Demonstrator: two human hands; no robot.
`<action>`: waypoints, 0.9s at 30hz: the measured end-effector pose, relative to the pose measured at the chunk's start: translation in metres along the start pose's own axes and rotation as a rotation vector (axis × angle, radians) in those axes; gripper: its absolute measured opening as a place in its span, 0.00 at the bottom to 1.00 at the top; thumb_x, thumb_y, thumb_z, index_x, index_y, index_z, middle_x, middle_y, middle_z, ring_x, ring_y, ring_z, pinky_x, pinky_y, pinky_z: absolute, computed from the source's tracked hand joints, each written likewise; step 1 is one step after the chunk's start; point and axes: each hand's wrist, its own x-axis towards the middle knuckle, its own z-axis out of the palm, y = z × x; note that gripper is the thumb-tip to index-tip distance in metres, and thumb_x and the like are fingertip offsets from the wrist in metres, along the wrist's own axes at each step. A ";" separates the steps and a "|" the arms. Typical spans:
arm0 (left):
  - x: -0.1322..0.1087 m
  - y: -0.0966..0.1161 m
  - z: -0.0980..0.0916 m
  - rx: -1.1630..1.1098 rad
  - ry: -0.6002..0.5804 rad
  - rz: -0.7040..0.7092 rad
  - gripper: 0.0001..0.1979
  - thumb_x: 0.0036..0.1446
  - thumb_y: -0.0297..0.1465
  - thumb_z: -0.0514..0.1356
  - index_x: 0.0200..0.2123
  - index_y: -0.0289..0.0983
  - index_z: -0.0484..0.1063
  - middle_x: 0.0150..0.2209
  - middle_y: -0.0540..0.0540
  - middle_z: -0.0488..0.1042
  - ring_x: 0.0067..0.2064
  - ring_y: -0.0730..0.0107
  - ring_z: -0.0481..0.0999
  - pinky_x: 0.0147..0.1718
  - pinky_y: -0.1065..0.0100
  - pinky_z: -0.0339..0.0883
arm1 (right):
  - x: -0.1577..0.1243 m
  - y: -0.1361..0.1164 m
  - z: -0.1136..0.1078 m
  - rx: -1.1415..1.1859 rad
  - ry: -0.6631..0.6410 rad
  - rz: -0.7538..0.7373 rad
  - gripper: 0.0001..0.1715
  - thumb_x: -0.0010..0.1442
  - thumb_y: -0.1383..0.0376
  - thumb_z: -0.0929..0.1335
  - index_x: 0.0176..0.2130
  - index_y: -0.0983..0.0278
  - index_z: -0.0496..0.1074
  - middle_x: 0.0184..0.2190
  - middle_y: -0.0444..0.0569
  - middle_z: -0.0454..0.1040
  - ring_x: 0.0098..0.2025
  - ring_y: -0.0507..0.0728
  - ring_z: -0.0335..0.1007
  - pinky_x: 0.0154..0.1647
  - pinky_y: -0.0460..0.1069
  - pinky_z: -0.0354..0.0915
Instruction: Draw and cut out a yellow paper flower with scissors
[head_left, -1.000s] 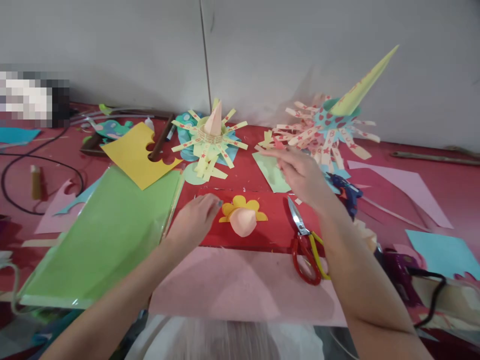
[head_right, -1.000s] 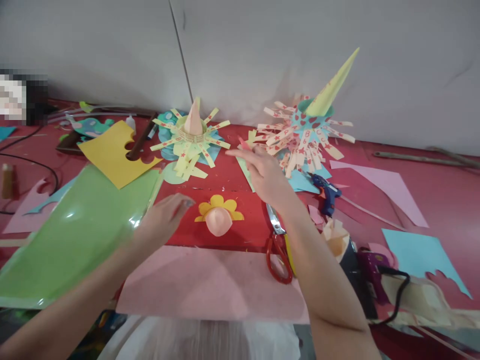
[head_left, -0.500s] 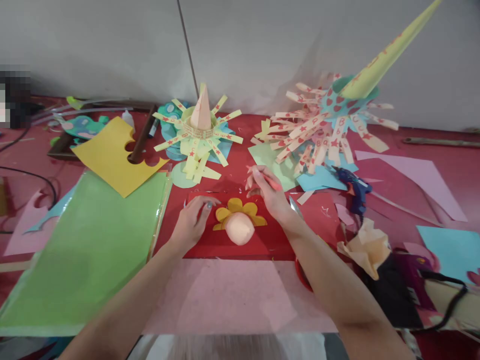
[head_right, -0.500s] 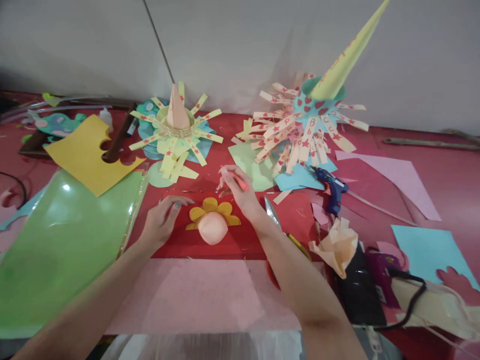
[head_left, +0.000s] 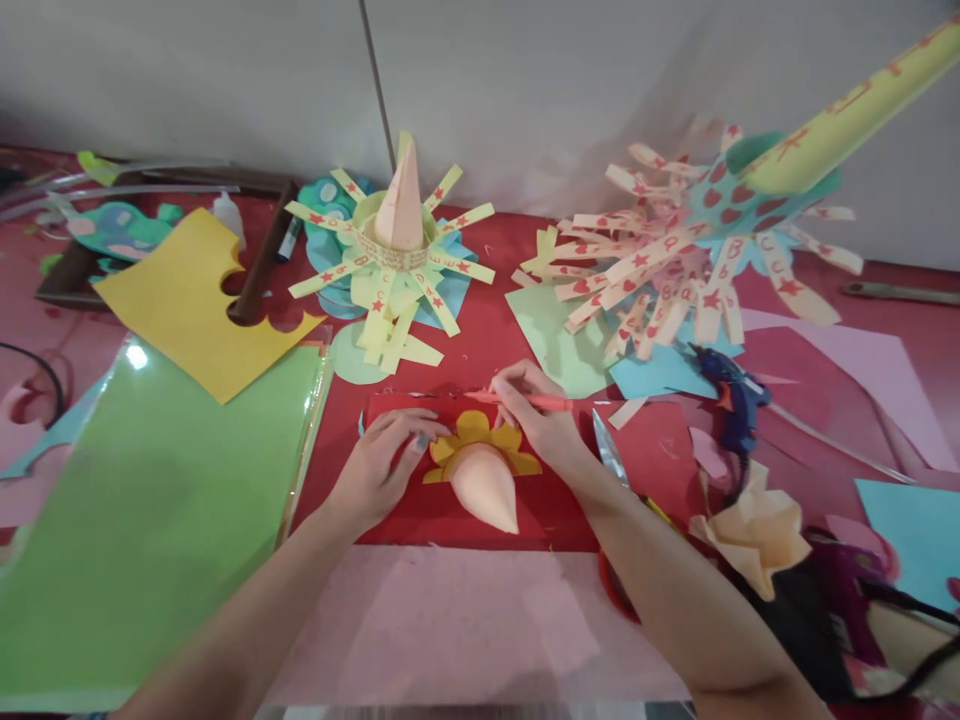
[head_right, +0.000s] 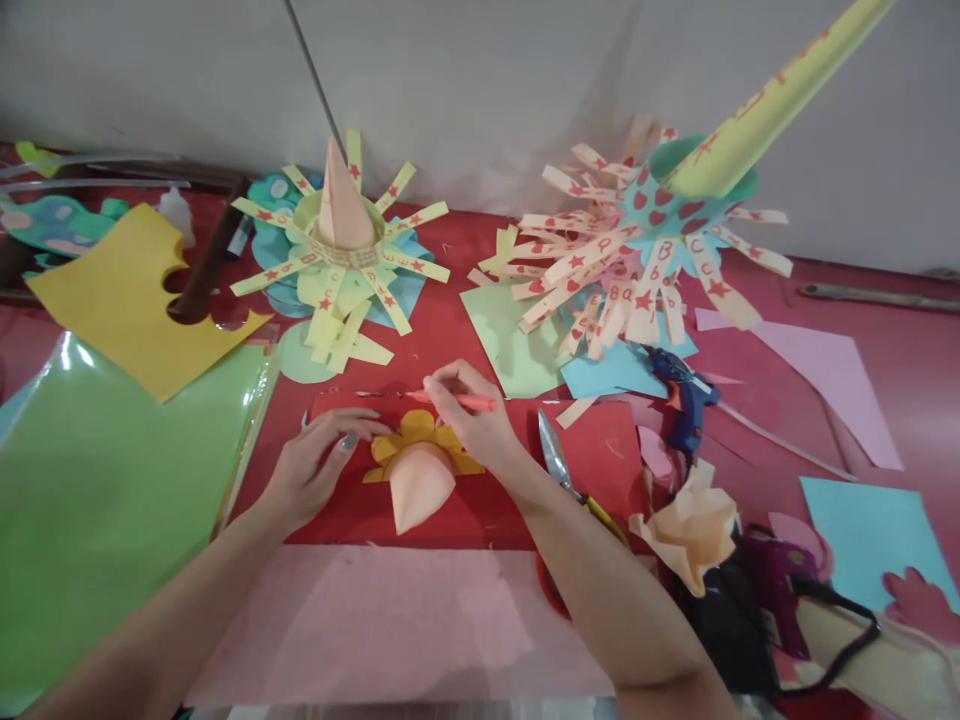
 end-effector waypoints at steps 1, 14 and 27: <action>0.000 -0.001 0.000 0.005 -0.010 0.010 0.14 0.64 0.34 0.44 0.38 0.41 0.69 0.39 0.49 0.78 0.48 0.68 0.73 0.48 0.65 0.66 | 0.001 0.001 0.001 0.008 0.004 0.011 0.14 0.56 0.54 0.68 0.29 0.62 0.68 0.20 0.39 0.62 0.21 0.48 0.62 0.23 0.45 0.60; 0.003 0.006 -0.001 0.009 -0.063 -0.070 0.15 0.64 0.36 0.43 0.34 0.40 0.67 0.38 0.46 0.77 0.48 0.66 0.73 0.47 0.62 0.67 | -0.003 0.001 0.006 -0.201 -0.211 0.085 0.16 0.57 0.54 0.67 0.25 0.63 0.70 0.25 0.44 0.69 0.28 0.51 0.65 0.28 0.46 0.60; 0.003 0.007 0.000 0.013 -0.059 -0.086 0.14 0.63 0.34 0.44 0.35 0.39 0.68 0.39 0.47 0.76 0.45 0.67 0.73 0.46 0.64 0.67 | -0.005 -0.001 0.008 -0.289 -0.323 0.171 0.12 0.53 0.57 0.70 0.25 0.63 0.72 0.31 0.45 0.75 0.32 0.53 0.68 0.33 0.48 0.61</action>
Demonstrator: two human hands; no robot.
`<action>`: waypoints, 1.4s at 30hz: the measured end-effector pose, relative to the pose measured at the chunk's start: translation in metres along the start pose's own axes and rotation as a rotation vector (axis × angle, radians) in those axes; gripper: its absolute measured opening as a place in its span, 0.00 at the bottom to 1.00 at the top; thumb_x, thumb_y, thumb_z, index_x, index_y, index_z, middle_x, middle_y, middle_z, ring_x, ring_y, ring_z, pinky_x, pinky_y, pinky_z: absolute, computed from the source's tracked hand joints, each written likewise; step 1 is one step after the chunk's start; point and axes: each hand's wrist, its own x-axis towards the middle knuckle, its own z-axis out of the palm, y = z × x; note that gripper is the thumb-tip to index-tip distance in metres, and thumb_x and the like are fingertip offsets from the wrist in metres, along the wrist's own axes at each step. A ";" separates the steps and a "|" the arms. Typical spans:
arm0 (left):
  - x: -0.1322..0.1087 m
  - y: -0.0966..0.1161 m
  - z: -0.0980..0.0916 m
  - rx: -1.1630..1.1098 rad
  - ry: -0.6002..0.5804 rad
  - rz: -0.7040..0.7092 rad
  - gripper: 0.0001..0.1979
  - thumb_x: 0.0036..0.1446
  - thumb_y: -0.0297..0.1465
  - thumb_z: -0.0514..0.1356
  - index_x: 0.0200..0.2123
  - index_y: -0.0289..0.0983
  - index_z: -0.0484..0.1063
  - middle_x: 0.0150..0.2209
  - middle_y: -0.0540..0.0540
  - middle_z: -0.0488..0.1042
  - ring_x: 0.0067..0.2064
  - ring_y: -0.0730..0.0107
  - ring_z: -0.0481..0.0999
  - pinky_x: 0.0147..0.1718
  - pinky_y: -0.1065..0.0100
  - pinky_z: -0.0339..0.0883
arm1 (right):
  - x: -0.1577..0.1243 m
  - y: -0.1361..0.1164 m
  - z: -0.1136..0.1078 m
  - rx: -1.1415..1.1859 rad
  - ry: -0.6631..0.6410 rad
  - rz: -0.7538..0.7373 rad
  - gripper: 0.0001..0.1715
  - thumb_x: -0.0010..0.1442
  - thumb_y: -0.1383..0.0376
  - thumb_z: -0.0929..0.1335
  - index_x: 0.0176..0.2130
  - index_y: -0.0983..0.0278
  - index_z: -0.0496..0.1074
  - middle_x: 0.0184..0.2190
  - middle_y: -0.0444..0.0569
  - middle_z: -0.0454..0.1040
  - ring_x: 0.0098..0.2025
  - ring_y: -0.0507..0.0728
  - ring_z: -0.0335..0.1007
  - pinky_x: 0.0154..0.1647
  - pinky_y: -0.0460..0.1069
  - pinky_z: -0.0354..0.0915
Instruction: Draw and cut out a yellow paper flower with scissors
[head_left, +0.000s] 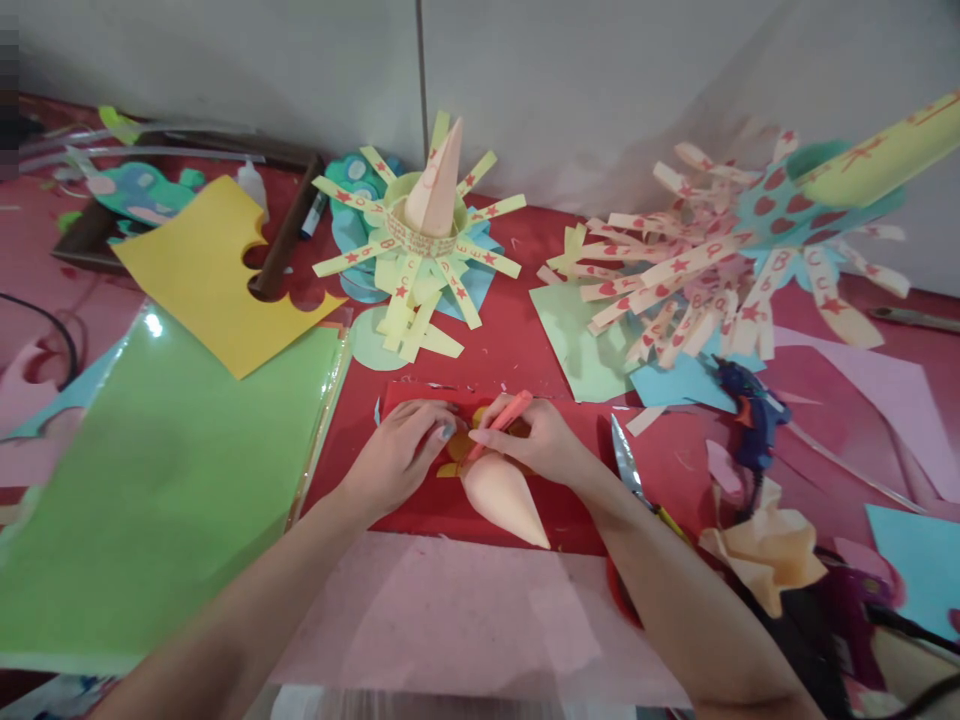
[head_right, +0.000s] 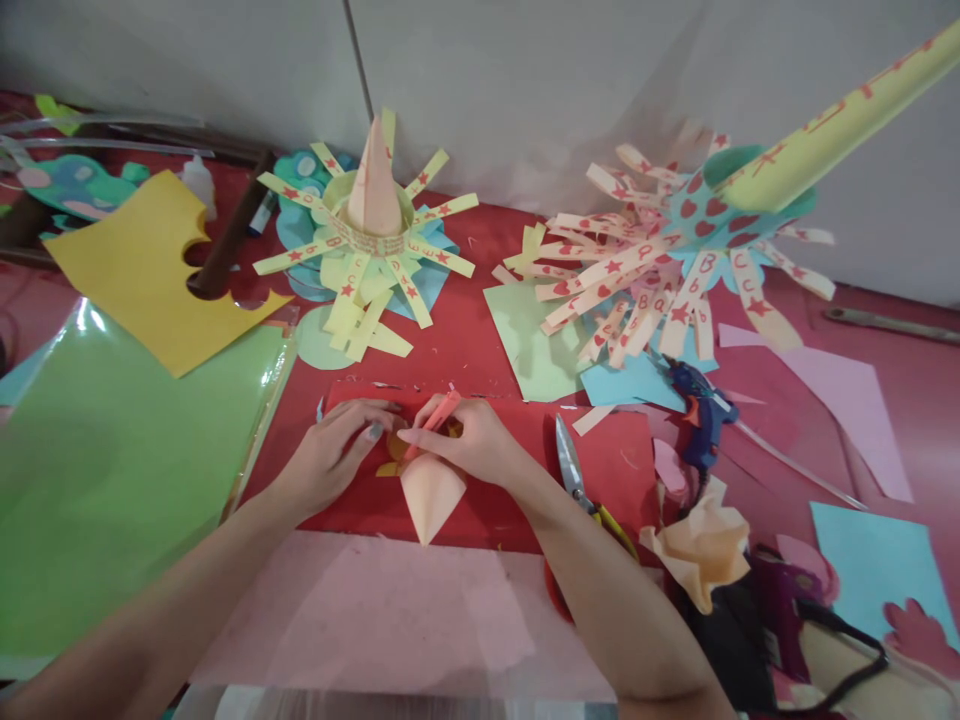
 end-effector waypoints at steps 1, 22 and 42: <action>0.000 0.000 0.000 -0.004 -0.001 0.001 0.14 0.63 0.34 0.44 0.35 0.39 0.67 0.38 0.47 0.76 0.45 0.67 0.73 0.46 0.63 0.67 | 0.000 0.000 0.000 -0.001 -0.002 -0.003 0.12 0.53 0.57 0.71 0.25 0.63 0.72 0.31 0.45 0.75 0.33 0.53 0.68 0.34 0.48 0.62; 0.002 0.003 -0.002 -0.016 -0.029 -0.056 0.14 0.62 0.36 0.44 0.35 0.40 0.67 0.41 0.46 0.76 0.46 0.66 0.73 0.46 0.61 0.68 | 0.000 -0.001 0.002 0.030 -0.058 -0.039 0.10 0.49 0.58 0.73 0.25 0.62 0.73 0.32 0.46 0.74 0.36 0.54 0.70 0.38 0.50 0.64; 0.003 0.004 -0.003 0.011 -0.032 -0.006 0.12 0.62 0.34 0.45 0.33 0.39 0.67 0.41 0.46 0.76 0.46 0.65 0.73 0.46 0.62 0.67 | -0.001 0.000 0.003 -0.019 -0.063 -0.070 0.10 0.50 0.58 0.72 0.26 0.61 0.73 0.33 0.45 0.74 0.36 0.54 0.70 0.40 0.51 0.64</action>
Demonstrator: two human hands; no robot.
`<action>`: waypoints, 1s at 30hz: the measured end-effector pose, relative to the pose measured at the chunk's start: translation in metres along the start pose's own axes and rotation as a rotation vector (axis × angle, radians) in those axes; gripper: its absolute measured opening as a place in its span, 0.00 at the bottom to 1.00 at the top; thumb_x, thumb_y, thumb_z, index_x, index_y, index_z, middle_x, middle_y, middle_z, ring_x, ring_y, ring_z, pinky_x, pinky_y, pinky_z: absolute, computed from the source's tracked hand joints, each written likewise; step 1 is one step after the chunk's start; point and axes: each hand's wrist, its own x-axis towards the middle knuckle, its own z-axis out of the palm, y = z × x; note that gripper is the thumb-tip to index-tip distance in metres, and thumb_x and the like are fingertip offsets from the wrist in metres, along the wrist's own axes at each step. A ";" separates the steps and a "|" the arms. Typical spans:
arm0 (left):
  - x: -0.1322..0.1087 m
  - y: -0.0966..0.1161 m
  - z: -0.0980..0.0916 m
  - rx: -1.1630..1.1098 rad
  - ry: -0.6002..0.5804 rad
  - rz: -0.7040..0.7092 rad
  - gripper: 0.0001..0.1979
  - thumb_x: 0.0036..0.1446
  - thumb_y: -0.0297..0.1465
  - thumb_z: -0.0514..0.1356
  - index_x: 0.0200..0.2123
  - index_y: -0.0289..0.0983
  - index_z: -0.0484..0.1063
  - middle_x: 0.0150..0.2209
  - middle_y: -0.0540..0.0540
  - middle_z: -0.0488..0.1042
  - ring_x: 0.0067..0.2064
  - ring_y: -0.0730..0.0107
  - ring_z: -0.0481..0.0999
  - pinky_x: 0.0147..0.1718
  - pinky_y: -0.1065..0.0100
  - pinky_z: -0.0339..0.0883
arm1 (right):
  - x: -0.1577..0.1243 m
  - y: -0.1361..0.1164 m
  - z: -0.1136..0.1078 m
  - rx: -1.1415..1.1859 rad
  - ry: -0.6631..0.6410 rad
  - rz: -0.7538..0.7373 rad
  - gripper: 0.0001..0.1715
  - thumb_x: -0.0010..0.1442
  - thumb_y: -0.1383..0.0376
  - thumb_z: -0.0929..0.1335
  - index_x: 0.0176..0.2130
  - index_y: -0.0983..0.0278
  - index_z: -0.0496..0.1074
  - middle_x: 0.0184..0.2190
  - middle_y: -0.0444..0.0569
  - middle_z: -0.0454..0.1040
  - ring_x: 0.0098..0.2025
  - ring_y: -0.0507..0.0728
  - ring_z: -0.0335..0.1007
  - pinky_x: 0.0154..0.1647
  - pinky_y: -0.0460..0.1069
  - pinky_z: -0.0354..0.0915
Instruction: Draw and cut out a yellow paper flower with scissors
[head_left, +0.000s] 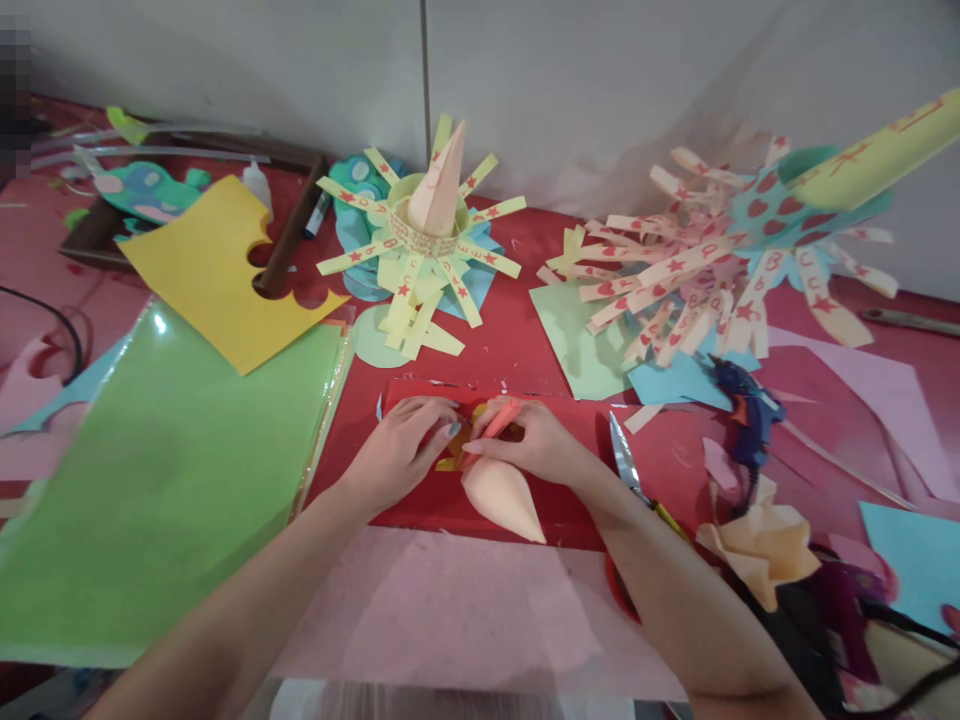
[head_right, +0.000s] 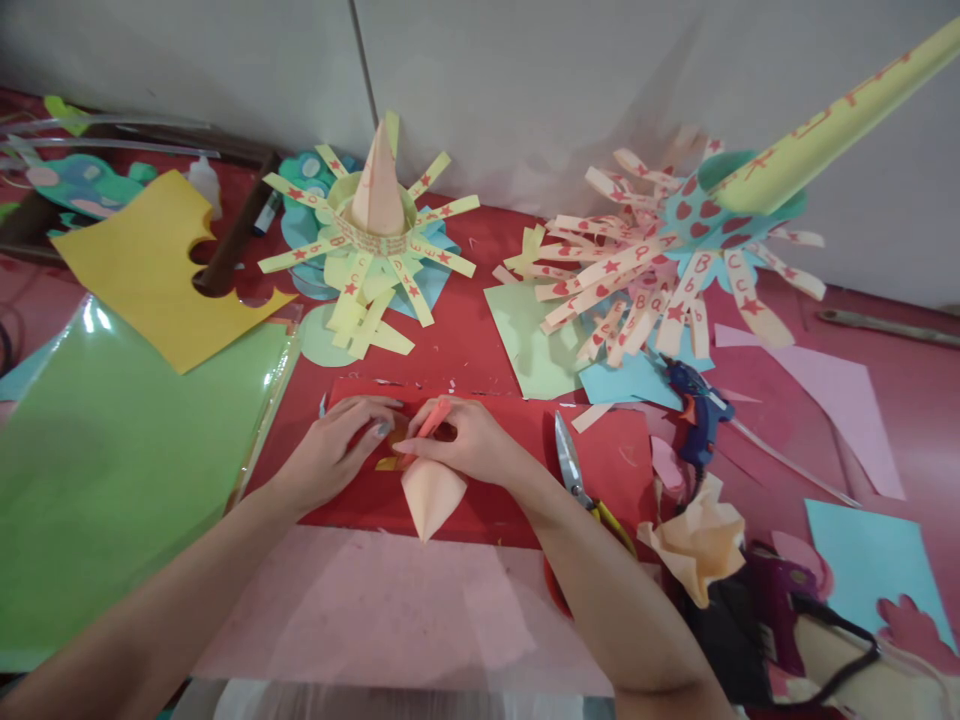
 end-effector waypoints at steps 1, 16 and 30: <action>0.000 0.000 0.000 0.006 0.001 0.008 0.12 0.62 0.34 0.46 0.33 0.39 0.67 0.41 0.46 0.76 0.45 0.66 0.73 0.46 0.62 0.67 | 0.000 0.000 0.000 -0.007 0.003 -0.002 0.10 0.51 0.58 0.72 0.26 0.61 0.72 0.32 0.46 0.74 0.35 0.54 0.70 0.40 0.51 0.65; 0.001 -0.002 0.000 0.034 0.017 0.064 0.13 0.63 0.34 0.45 0.33 0.38 0.67 0.36 0.47 0.76 0.43 0.67 0.74 0.43 0.64 0.68 | 0.001 0.004 -0.001 -0.088 0.097 -0.055 0.13 0.53 0.58 0.71 0.23 0.63 0.71 0.30 0.45 0.75 0.33 0.53 0.70 0.38 0.49 0.65; -0.001 0.000 0.000 0.043 0.023 0.052 0.14 0.63 0.35 0.45 0.33 0.38 0.68 0.38 0.46 0.76 0.44 0.67 0.74 0.43 0.64 0.69 | 0.002 0.010 -0.003 -0.128 0.203 -0.086 0.12 0.55 0.56 0.69 0.27 0.62 0.74 0.27 0.45 0.74 0.27 0.51 0.66 0.27 0.47 0.61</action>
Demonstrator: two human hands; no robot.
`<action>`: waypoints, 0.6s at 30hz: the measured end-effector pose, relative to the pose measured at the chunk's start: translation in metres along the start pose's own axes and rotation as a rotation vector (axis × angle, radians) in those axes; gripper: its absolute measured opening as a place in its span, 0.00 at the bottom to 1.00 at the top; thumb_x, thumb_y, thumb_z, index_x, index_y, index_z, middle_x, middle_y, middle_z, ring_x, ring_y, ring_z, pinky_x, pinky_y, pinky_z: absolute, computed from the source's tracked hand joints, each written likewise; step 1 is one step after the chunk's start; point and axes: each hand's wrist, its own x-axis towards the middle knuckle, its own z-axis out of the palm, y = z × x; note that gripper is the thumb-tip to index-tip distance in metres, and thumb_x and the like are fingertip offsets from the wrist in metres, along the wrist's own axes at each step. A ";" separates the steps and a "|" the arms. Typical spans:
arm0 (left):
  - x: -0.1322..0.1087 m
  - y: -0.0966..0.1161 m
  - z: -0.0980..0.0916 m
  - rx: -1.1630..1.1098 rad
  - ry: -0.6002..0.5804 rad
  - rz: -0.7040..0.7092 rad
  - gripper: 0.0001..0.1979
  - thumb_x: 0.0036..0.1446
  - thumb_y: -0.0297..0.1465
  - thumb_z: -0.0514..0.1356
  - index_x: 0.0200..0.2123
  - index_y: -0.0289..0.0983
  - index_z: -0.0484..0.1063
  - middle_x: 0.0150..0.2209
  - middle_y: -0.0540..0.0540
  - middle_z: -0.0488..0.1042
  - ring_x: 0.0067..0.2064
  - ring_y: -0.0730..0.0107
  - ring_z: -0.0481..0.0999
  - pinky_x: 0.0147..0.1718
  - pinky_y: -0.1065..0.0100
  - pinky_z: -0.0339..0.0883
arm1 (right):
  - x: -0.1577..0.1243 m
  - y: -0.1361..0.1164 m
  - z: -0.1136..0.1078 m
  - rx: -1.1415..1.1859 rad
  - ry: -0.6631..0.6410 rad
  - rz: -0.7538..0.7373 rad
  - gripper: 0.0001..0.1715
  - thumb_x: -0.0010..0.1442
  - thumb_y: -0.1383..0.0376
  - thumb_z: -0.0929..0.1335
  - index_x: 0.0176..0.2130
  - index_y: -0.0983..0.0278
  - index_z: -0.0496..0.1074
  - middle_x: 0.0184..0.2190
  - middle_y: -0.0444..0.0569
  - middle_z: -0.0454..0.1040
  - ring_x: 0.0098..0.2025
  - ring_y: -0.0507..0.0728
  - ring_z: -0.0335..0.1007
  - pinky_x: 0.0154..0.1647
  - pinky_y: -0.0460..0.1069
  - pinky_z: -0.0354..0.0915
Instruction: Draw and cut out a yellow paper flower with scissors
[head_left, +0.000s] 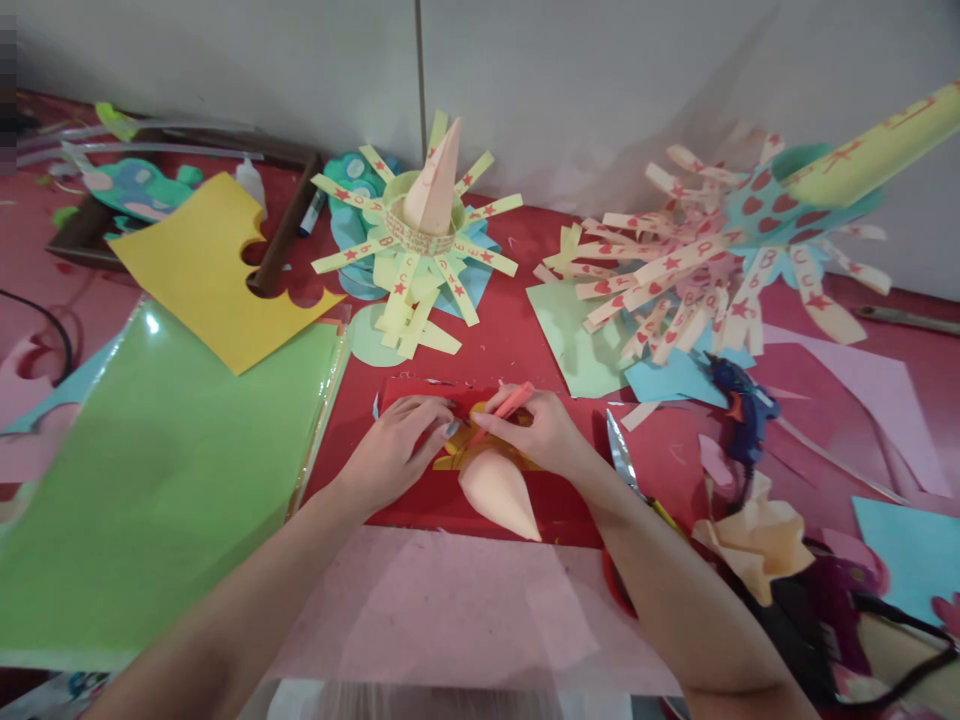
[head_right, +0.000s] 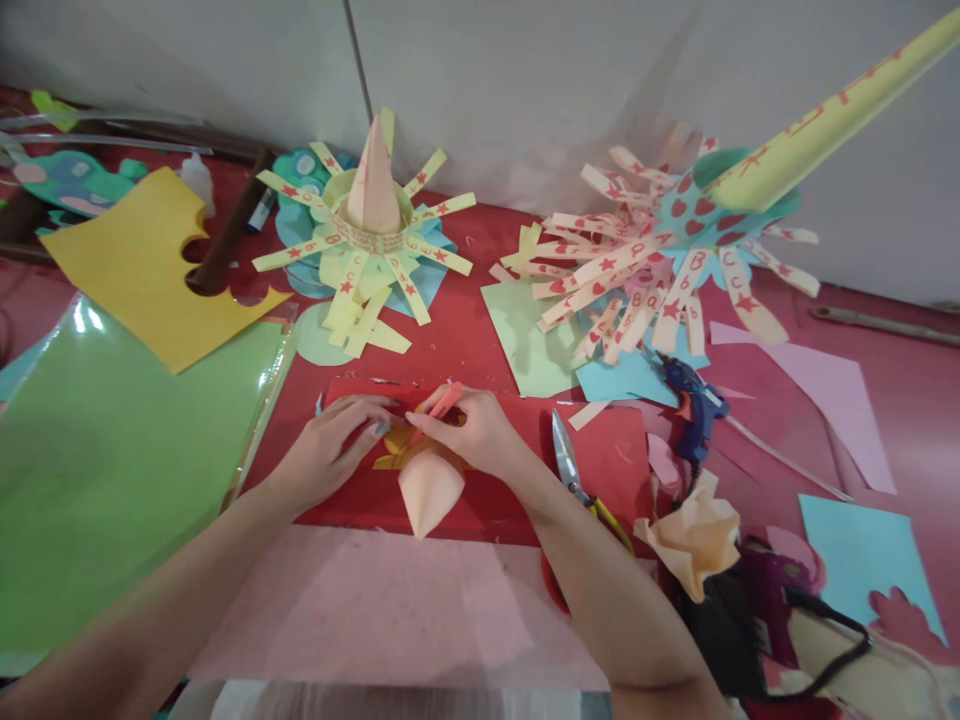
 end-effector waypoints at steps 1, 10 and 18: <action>0.000 0.000 0.000 0.001 -0.001 -0.002 0.14 0.63 0.35 0.45 0.33 0.38 0.68 0.38 0.46 0.76 0.44 0.67 0.74 0.43 0.64 0.69 | 0.000 -0.001 0.000 0.005 0.005 0.001 0.13 0.55 0.56 0.69 0.27 0.62 0.75 0.27 0.45 0.74 0.27 0.51 0.66 0.27 0.47 0.61; 0.001 0.001 -0.001 -0.030 -0.020 -0.026 0.15 0.63 0.36 0.45 0.34 0.39 0.69 0.41 0.45 0.77 0.47 0.66 0.73 0.47 0.61 0.68 | 0.001 -0.003 -0.003 0.047 0.058 0.035 0.15 0.56 0.58 0.68 0.22 0.63 0.71 0.24 0.44 0.73 0.26 0.50 0.65 0.26 0.45 0.60; 0.001 0.001 -0.002 -0.065 -0.048 -0.041 0.15 0.63 0.36 0.45 0.35 0.39 0.70 0.39 0.47 0.77 0.49 0.64 0.73 0.48 0.60 0.67 | 0.000 0.002 -0.002 0.041 0.115 0.044 0.17 0.57 0.56 0.67 0.22 0.64 0.71 0.24 0.46 0.73 0.25 0.51 0.65 0.26 0.46 0.61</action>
